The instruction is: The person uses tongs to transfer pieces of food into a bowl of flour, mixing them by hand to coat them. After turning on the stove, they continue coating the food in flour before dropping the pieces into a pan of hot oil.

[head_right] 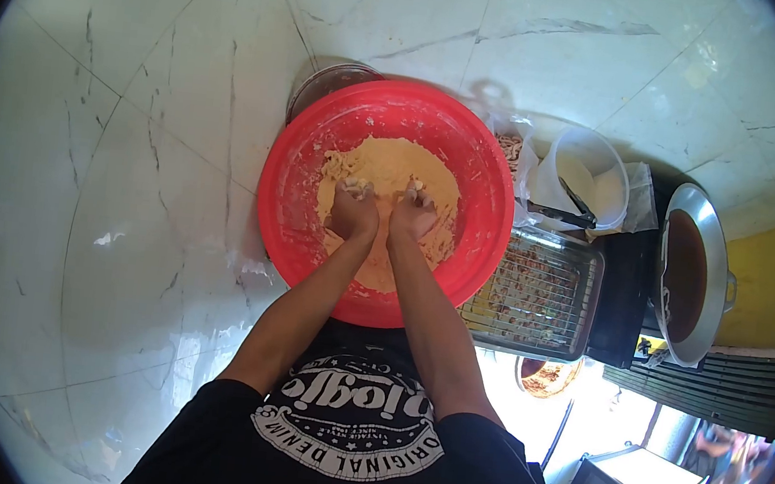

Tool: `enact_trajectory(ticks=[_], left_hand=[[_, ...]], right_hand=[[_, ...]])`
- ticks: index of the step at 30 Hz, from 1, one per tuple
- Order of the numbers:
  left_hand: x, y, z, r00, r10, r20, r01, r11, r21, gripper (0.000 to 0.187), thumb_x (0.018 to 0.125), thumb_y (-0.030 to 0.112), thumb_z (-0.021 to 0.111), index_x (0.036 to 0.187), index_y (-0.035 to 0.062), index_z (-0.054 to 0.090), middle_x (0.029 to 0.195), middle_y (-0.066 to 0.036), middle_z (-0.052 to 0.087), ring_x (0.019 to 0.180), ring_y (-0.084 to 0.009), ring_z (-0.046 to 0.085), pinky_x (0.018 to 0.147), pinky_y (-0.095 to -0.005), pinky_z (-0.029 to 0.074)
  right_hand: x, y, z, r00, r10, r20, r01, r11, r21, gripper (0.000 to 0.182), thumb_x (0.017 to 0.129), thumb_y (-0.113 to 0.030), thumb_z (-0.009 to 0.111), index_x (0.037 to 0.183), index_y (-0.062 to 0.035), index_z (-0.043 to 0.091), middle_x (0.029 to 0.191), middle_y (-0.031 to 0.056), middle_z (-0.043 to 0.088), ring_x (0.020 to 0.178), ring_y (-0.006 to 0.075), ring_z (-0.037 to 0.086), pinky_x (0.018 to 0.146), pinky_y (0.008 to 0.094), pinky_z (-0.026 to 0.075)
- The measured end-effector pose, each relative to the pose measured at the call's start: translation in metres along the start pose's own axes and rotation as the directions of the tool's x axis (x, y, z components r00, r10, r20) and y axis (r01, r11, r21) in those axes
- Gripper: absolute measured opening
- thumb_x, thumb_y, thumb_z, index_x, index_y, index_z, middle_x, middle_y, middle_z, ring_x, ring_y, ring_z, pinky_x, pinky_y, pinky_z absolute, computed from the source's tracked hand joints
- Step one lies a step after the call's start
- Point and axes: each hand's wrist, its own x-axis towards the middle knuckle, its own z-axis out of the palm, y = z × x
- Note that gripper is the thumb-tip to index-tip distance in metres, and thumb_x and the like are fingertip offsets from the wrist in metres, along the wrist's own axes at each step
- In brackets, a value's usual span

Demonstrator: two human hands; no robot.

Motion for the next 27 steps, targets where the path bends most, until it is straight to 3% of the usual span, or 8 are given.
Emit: enact_trajectory(ticks=[3, 8, 12, 16, 20, 23, 25, 27], left_hand=[[-0.004, 0.001, -0.004, 0.999, 0.037, -0.016, -0.038, 0.999, -0.025, 0.027, 0.076, 0.029, 0.067, 0.097, 0.0152, 0.057, 0.086, 0.001, 0.068, 0.080, -0.0196, 0.063, 0.084, -0.0410, 0.032], [-0.010, 0.007, -0.004, 0.999, -0.039, -0.013, 0.039, 0.999, 0.022, 0.027, 0.078, 0.029, 0.066, 0.099, 0.0139, 0.058, 0.083, -0.001, 0.067, 0.079, -0.0214, 0.063, 0.082, -0.0417, 0.034], [0.004, 0.002, -0.020, 0.993, -0.105, 0.053, 0.109, 0.991, -0.082, 0.024, 0.078, 0.029, 0.066, 0.094, 0.0127, 0.061, 0.086, -0.003, 0.068, 0.081, -0.0221, 0.064, 0.078, -0.0394, 0.040], [0.040, -0.026, -0.023, 0.989, -0.140, 0.052, 0.149, 0.961, -0.233, 0.026, 0.078, 0.029, 0.066, 0.096, 0.0099, 0.062, 0.088, -0.007, 0.068, 0.084, -0.0255, 0.064, 0.072, -0.0420, 0.047], [0.071, -0.027, -0.036, 0.992, -0.118, 0.045, 0.119, 0.993, -0.023, 0.026, 0.079, 0.026, 0.066, 0.098, 0.0084, 0.062, 0.090, -0.009, 0.067, 0.084, -0.0286, 0.064, 0.071, -0.0424, 0.048], [0.096, -0.023, -0.038, 0.994, 0.057, 0.090, -0.042, 0.987, -0.154, 0.025, 0.079, 0.022, 0.065, 0.100, 0.0083, 0.061, 0.091, -0.011, 0.067, 0.084, -0.0313, 0.064, 0.074, -0.0406, 0.049], [0.111, -0.034, -0.025, 0.865, 0.465, -0.189, -0.484, 0.872, -0.069, 0.029, 0.079, 0.018, 0.064, 0.106, 0.0088, 0.059, 0.098, -0.013, 0.065, 0.090, -0.0309, 0.062, 0.077, -0.0406, 0.048], [0.097, -0.031, -0.038, 0.917, 0.398, 0.011, -0.398, 0.917, 0.035, 0.033, 0.079, 0.017, 0.064, 0.110, 0.0088, 0.057, 0.103, -0.014, 0.063, 0.095, -0.0304, 0.061, 0.080, -0.0404, 0.048]], right_hand=[[0.009, 0.005, 0.002, 0.985, 0.172, 0.011, -0.169, 0.956, 0.241, 0.028, 0.083, -0.022, 0.063, 0.089, 0.0047, 0.062, 0.081, 0.0160, 0.064, 0.077, 0.0239, 0.061, 0.072, 0.0351, 0.046], [0.002, -0.002, 0.014, 0.988, -0.083, 0.132, 0.088, 0.996, -0.032, 0.028, 0.081, -0.025, 0.064, 0.087, 0.0020, 0.066, 0.082, 0.0147, 0.066, 0.078, 0.0235, 0.063, 0.075, 0.0343, 0.047], [-0.002, -0.012, 0.036, 0.951, 0.026, 0.309, -0.019, 1.000, -0.024, 0.026, 0.081, -0.025, 0.064, 0.084, 0.0003, 0.066, 0.082, 0.0139, 0.066, 0.079, 0.0226, 0.063, 0.075, 0.0335, 0.047], [0.003, -0.020, 0.060, 0.862, -0.161, 0.480, 0.192, 0.981, -0.015, 0.027, 0.082, -0.023, 0.065, 0.087, 0.0035, 0.065, 0.076, 0.0093, 0.065, 0.070, 0.0145, 0.057, 0.066, 0.0293, 0.046], [0.007, -0.032, 0.080, 0.710, -0.202, 0.674, 0.183, 0.978, 0.100, 0.031, 0.084, -0.025, 0.062, 0.094, 0.0037, 0.064, 0.084, 0.0113, 0.066, 0.077, 0.0177, 0.060, 0.070, 0.0306, 0.047], [0.016, -0.028, 0.068, 0.662, -0.335, 0.671, 0.502, 0.863, -0.065, 0.031, 0.083, -0.024, 0.060, 0.096, 0.0033, 0.063, 0.090, 0.0152, 0.066, 0.085, 0.0215, 0.062, 0.074, 0.0323, 0.047], [0.027, -0.027, 0.045, 0.571, -0.245, 0.783, 0.570, 0.805, -0.163, 0.030, 0.081, -0.024, 0.061, 0.095, 0.0032, 0.063, 0.090, 0.0171, 0.066, 0.088, 0.0228, 0.063, 0.076, 0.0332, 0.047], [0.036, -0.022, 0.018, 0.469, -0.093, 0.878, 0.720, 0.616, -0.319, 0.028, 0.080, -0.023, 0.062, 0.091, 0.0026, 0.063, 0.088, 0.0190, 0.065, 0.087, 0.0241, 0.064, 0.074, 0.0345, 0.049]])
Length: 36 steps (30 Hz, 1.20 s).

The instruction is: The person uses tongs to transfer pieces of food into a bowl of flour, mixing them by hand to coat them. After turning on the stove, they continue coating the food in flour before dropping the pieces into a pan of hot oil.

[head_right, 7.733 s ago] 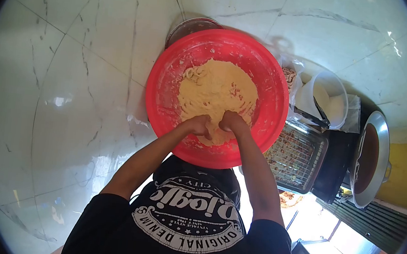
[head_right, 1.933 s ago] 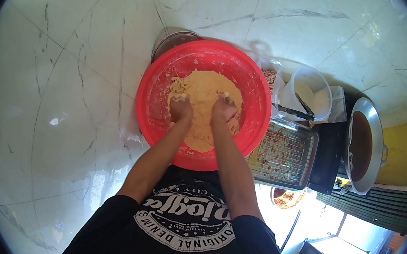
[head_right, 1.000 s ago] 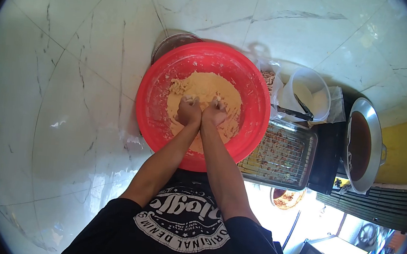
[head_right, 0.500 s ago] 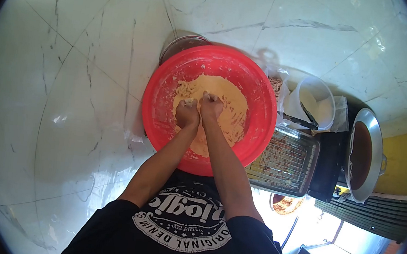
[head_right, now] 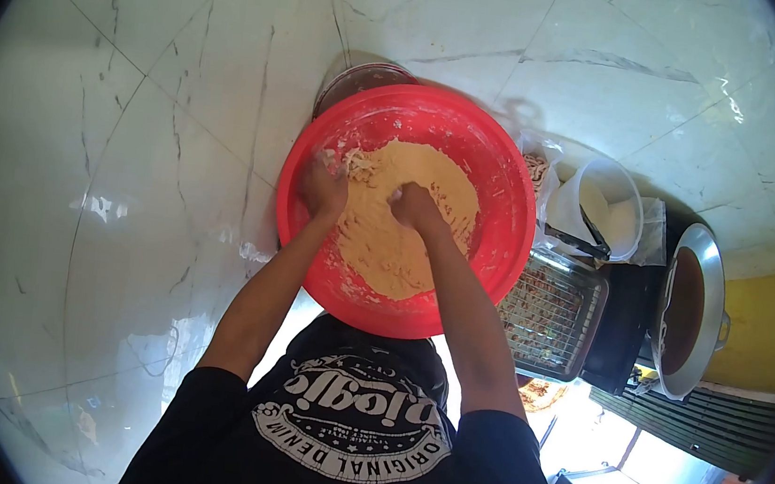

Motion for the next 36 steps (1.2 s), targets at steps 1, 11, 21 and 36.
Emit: enact_trajectory(ticks=[1, 11, 21, 36], left_hand=[[-0.007, 0.012, -0.014, 0.978, -0.087, 0.192, 0.065, 0.991, 0.118, 0.038, 0.078, 0.017, 0.064, 0.114, 0.0088, 0.055, 0.107, -0.015, 0.061, 0.100, -0.0299, 0.059, 0.082, -0.0403, 0.047], [-0.093, -0.002, 0.025, 0.156, 0.209, 0.965, -0.441, 0.889, -0.122, 0.072, 0.057, 0.024, 0.081, 0.121, 0.0047, 0.053, 0.111, -0.018, 0.059, 0.106, -0.0305, 0.056, 0.089, -0.0348, 0.044], [-0.068, 0.002, 0.014, 0.399, 0.123, 0.909, -0.331, 0.944, 0.018, 0.039, 0.070, 0.024, 0.073, 0.096, -0.0021, 0.060, 0.090, -0.020, 0.062, 0.084, -0.0303, 0.061, 0.072, -0.0380, 0.046], [-0.062, 0.004, 0.007, 0.666, 0.174, 0.725, -0.006, 0.974, -0.229, 0.028, 0.076, 0.017, 0.070, 0.093, -0.0047, 0.063, 0.075, -0.007, 0.062, 0.067, -0.0123, 0.058, 0.063, -0.0262, 0.046]], right_hand=[[-0.009, 0.009, -0.002, 0.999, 0.021, 0.041, -0.015, 0.987, -0.158, 0.027, 0.079, -0.023, 0.062, 0.087, 0.0021, 0.064, 0.085, 0.0189, 0.065, 0.083, 0.0240, 0.065, 0.072, 0.0349, 0.050], [-0.071, 0.033, 0.011, 0.768, 0.295, 0.568, -0.117, 0.937, -0.329, 0.038, 0.065, -0.030, 0.076, 0.085, 0.0009, 0.067, 0.081, 0.0156, 0.066, 0.074, 0.0248, 0.064, 0.066, 0.0345, 0.051], [-0.060, 0.068, -0.009, 0.935, 0.113, 0.335, -0.027, 0.968, -0.251, 0.038, 0.071, -0.027, 0.072, 0.096, 0.0001, 0.064, 0.082, 0.0140, 0.065, 0.077, 0.0253, 0.062, 0.069, 0.0346, 0.049], [-0.062, 0.053, -0.029, 0.983, 0.134, 0.123, -0.170, 0.915, 0.365, 0.038, 0.073, -0.029, 0.074, 0.094, 0.0020, 0.066, 0.084, 0.0137, 0.066, 0.079, 0.0221, 0.063, 0.071, 0.0336, 0.049]])
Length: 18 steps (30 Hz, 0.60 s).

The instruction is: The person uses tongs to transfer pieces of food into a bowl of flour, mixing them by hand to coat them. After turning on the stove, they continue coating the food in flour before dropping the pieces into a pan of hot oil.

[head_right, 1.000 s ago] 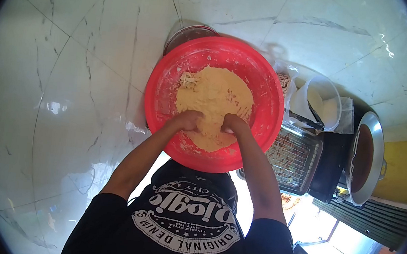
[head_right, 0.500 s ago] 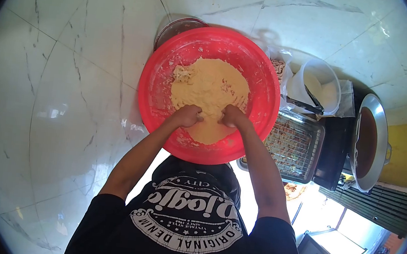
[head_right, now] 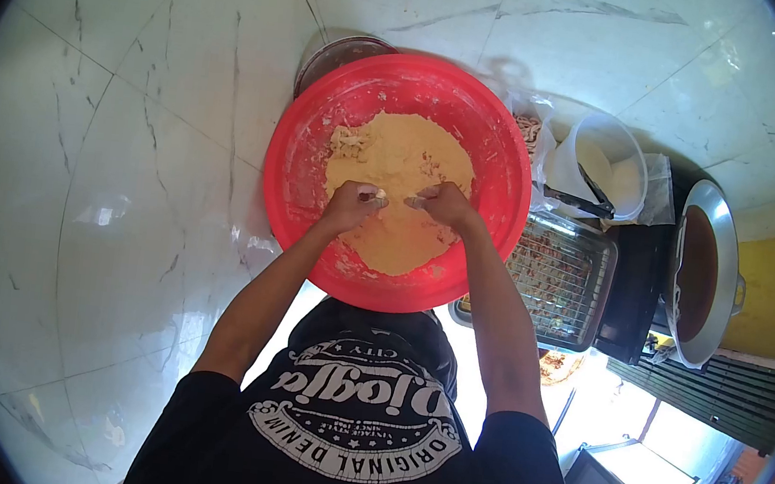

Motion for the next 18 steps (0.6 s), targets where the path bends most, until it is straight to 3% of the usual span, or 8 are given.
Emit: enact_trajectory(ticks=[4, 8, 10, 13, 14, 15, 16, 18], left_hand=[[0.009, -0.004, 0.001, 0.982, -0.087, -0.165, 0.053, 0.979, -0.199, 0.033, 0.073, 0.018, 0.073, 0.098, -0.0009, 0.063, 0.081, -0.009, 0.066, 0.071, -0.0143, 0.062, 0.066, -0.0278, 0.048], [0.015, 0.000, 0.004, 0.976, -0.075, -0.205, 0.007, 0.950, -0.311, 0.042, 0.072, 0.016, 0.074, 0.107, -0.0011, 0.058, 0.084, -0.009, 0.066, 0.074, -0.0134, 0.061, 0.067, -0.0266, 0.048], [0.016, 0.015, 0.003, 0.969, -0.192, -0.157, 0.058, 0.790, -0.610, 0.041, 0.076, 0.011, 0.071, 0.110, -0.0039, 0.054, 0.082, -0.006, 0.063, 0.077, -0.0097, 0.058, 0.067, -0.0217, 0.046], [0.027, 0.021, 0.018, 0.869, -0.370, -0.328, 0.067, 0.745, -0.663, 0.039, 0.077, 0.015, 0.070, 0.110, 0.0011, 0.056, 0.086, -0.007, 0.066, 0.081, -0.0132, 0.061, 0.074, -0.0272, 0.045], [0.026, 0.031, 0.030, 0.868, -0.372, -0.329, 0.068, 0.746, -0.662, 0.039, 0.077, 0.015, 0.070, 0.110, 0.0011, 0.056, 0.086, -0.007, 0.066, 0.081, -0.0132, 0.061, 0.074, -0.0272, 0.045], [0.017, 0.061, 0.040, 0.751, -0.445, -0.487, 0.259, 0.878, -0.403, 0.038, 0.076, 0.018, 0.070, 0.109, 0.0032, 0.056, 0.087, -0.007, 0.067, 0.082, -0.0169, 0.063, 0.076, -0.0299, 0.044], [0.013, 0.080, 0.047, 0.625, -0.434, -0.649, 0.470, 0.873, -0.131, 0.038, 0.076, 0.022, 0.071, 0.107, 0.0052, 0.057, 0.087, -0.008, 0.068, 0.082, -0.0205, 0.064, 0.079, -0.0326, 0.043], [0.016, 0.076, 0.046, 0.641, -0.432, -0.634, 0.460, 0.878, -0.133, 0.039, 0.076, 0.026, 0.069, 0.108, 0.0072, 0.057, 0.088, -0.007, 0.068, 0.084, -0.0221, 0.064, 0.081, -0.0343, 0.040]], right_hand=[[0.016, 0.026, 0.000, 0.982, -0.026, -0.189, -0.027, 0.962, -0.272, 0.040, 0.074, -0.031, 0.073, 0.094, 0.0030, 0.066, 0.088, 0.0150, 0.066, 0.081, 0.0210, 0.062, 0.073, 0.0335, 0.048], [0.016, 0.019, 0.000, 0.943, 0.105, -0.316, -0.071, 0.991, 0.117, 0.043, 0.076, -0.030, 0.071, 0.100, 0.0054, 0.063, 0.090, 0.0121, 0.065, 0.078, 0.0178, 0.059, 0.072, 0.0323, 0.047], [0.014, 0.003, 0.004, 0.901, 0.216, -0.376, -0.100, 0.947, 0.305, 0.045, 0.078, -0.029, 0.071, 0.103, 0.0066, 0.060, 0.088, 0.0095, 0.063, 0.074, 0.0141, 0.055, 0.069, 0.0317, 0.046], [0.025, -0.012, 0.020, 0.784, 0.413, -0.463, 0.007, 0.741, 0.672, 0.044, 0.081, -0.027, 0.066, 0.108, 0.0075, 0.057, 0.097, 0.0112, 0.064, 0.082, 0.0162, 0.059, 0.073, 0.0333, 0.046], [0.035, -0.019, 0.026, 0.837, 0.373, -0.400, -0.380, 0.923, 0.064, 0.043, 0.085, -0.029, 0.058, 0.109, 0.0070, 0.056, 0.104, 0.0127, 0.063, 0.090, 0.0193, 0.059, 0.077, 0.0341, 0.046], [0.043, -0.023, 0.034, 0.864, 0.391, -0.318, -0.502, 0.620, -0.603, 0.044, 0.089, -0.031, 0.051, 0.111, 0.0064, 0.056, 0.112, 0.0141, 0.061, 0.098, 0.0223, 0.059, 0.081, 0.0349, 0.045], [0.045, -0.027, 0.046, 0.861, 0.392, -0.324, -0.508, 0.618, -0.601, 0.044, 0.089, -0.031, 0.051, 0.111, 0.0064, 0.056, 0.112, 0.0141, 0.061, 0.098, 0.0223, 0.059, 0.081, 0.0349, 0.045], [0.045, -0.027, 0.068, 0.496, 0.595, -0.633, -0.490, 0.793, 0.362, 0.034, 0.089, -0.023, 0.047, 0.109, 0.0040, 0.057, 0.112, 0.0190, 0.058, 0.104, 0.0231, 0.056, 0.084, 0.0372, 0.045]])
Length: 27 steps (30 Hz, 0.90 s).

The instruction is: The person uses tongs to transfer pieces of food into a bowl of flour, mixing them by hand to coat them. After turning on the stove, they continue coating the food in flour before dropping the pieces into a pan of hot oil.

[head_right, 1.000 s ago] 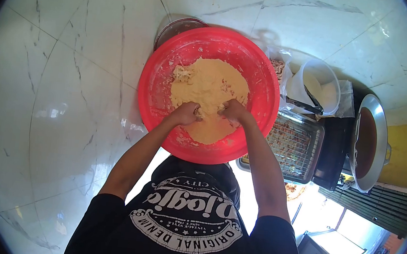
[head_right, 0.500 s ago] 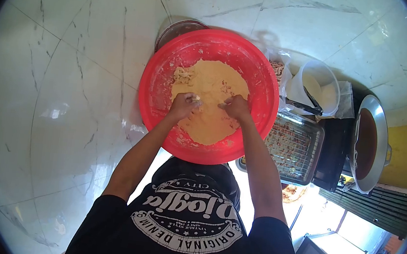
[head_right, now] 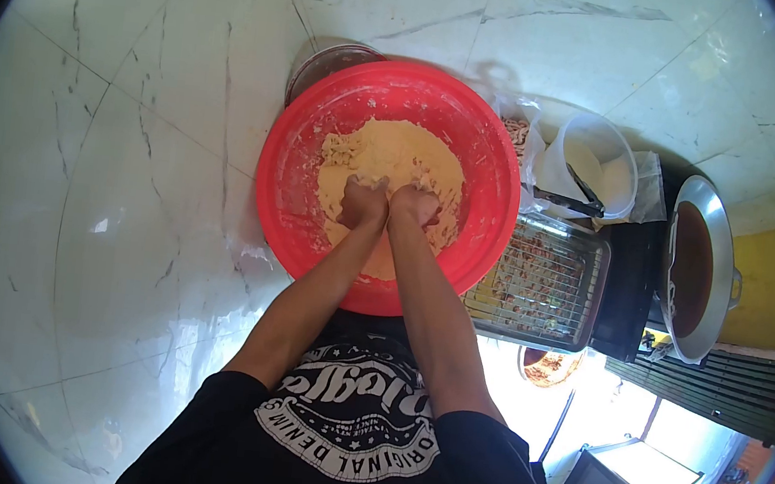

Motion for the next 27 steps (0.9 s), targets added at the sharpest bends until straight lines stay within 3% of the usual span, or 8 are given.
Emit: enact_trajectory(ticks=[3, 6, 9, 16, 19, 22, 25, 27], left_hand=[[0.016, -0.016, -0.007, 1.000, 0.002, 0.015, 0.000, 0.994, -0.110, 0.040, 0.076, 0.033, 0.068, 0.108, 0.0105, 0.058, 0.087, -0.007, 0.068, 0.085, -0.0233, 0.064, 0.085, -0.0363, 0.036], [0.008, -0.017, 0.006, 0.998, 0.061, 0.022, -0.058, 0.991, -0.121, 0.038, 0.077, 0.033, 0.066, 0.108, 0.0123, 0.059, 0.087, -0.005, 0.068, 0.084, -0.0223, 0.064, 0.086, -0.0376, 0.034], [0.011, -0.017, 0.006, 0.983, 0.179, -0.029, -0.180, 0.983, -0.029, 0.034, 0.078, 0.031, 0.065, 0.106, 0.0127, 0.060, 0.087, -0.004, 0.068, 0.083, -0.0216, 0.063, 0.088, -0.0397, 0.033], [0.010, -0.017, 0.016, 0.987, 0.108, -0.120, -0.101, 0.993, 0.064, 0.029, 0.077, 0.034, 0.065, 0.097, 0.0124, 0.062, 0.082, -0.003, 0.068, 0.079, -0.0214, 0.064, 0.079, -0.0385, 0.036], [0.021, -0.024, 0.008, 0.973, 0.182, -0.139, -0.188, 0.982, -0.030, 0.029, 0.077, 0.035, 0.066, 0.095, 0.0118, 0.064, 0.082, -0.003, 0.068, 0.077, -0.0214, 0.064, 0.077, -0.0374, 0.037], [0.012, -0.021, 0.003, 0.995, 0.093, 0.022, -0.093, 0.995, -0.023, 0.028, 0.077, 0.034, 0.065, 0.092, 0.0107, 0.064, 0.082, -0.004, 0.068, 0.076, -0.0231, 0.064, 0.075, -0.0374, 0.040], [0.012, -0.023, -0.002, 0.981, 0.171, -0.093, -0.180, 0.979, -0.098, 0.026, 0.080, 0.033, 0.063, 0.092, 0.0109, 0.063, 0.084, -0.006, 0.068, 0.078, -0.0249, 0.064, 0.079, -0.0406, 0.039], [0.015, -0.020, -0.009, 0.991, 0.108, -0.078, -0.117, 0.985, -0.124, 0.026, 0.080, 0.033, 0.062, 0.092, 0.0094, 0.063, 0.085, -0.006, 0.068, 0.078, -0.0260, 0.064, 0.076, -0.0407, 0.042]], right_hand=[[0.016, 0.019, -0.011, 0.956, -0.157, 0.247, 0.068, 0.939, 0.337, 0.042, 0.091, -0.032, 0.041, 0.108, 0.0035, 0.057, 0.120, 0.0182, 0.054, 0.112, 0.0297, 0.051, 0.088, 0.0418, 0.043], [0.016, 0.013, 0.025, 0.997, 0.069, 0.017, -0.068, 0.995, -0.080, 0.044, 0.089, -0.035, 0.049, 0.107, 0.0049, 0.057, 0.121, 0.0174, 0.053, 0.111, 0.0328, 0.051, 0.091, 0.0422, 0.040], [0.004, 0.016, 0.004, 0.977, 0.029, 0.210, -0.114, 0.907, 0.406, 0.043, 0.086, -0.033, 0.055, 0.108, 0.0041, 0.057, 0.120, 0.0182, 0.054, 0.109, 0.0321, 0.052, 0.093, 0.0400, 0.038], [-0.011, 0.006, -0.005, 0.973, -0.075, 0.220, 0.009, 0.958, 0.287, 0.035, 0.086, -0.028, 0.057, 0.109, -0.0024, 0.059, 0.113, 0.0157, 0.058, 0.105, 0.0278, 0.055, 0.090, 0.0401, 0.040], [-0.007, 0.007, -0.005, 0.969, 0.015, 0.248, -0.138, 0.863, 0.486, 0.033, 0.085, -0.027, 0.058, 0.107, -0.0018, 0.060, 0.107, 0.0142, 0.061, 0.099, 0.0271, 0.057, 0.087, 0.0397, 0.043], [-0.007, 0.011, 0.019, 0.996, 0.048, 0.075, -0.075, 0.905, 0.419, 0.030, 0.085, -0.025, 0.058, 0.102, -0.0015, 0.062, 0.097, 0.0131, 0.064, 0.089, 0.0262, 0.060, 0.081, 0.0374, 0.046], [-0.017, -0.002, 0.013, 0.998, -0.057, 0.031, 0.051, 0.983, 0.177, 0.027, 0.084, -0.023, 0.058, 0.099, -0.0010, 0.063, 0.089, 0.0135, 0.065, 0.080, 0.0269, 0.062, 0.077, 0.0349, 0.047], [-0.023, -0.005, 0.011, 0.954, -0.174, 0.246, 0.089, 0.942, 0.324, 0.030, 0.084, -0.024, 0.059, 0.100, 0.0011, 0.062, 0.094, 0.0157, 0.065, 0.085, 0.0277, 0.062, 0.077, 0.0362, 0.047]])
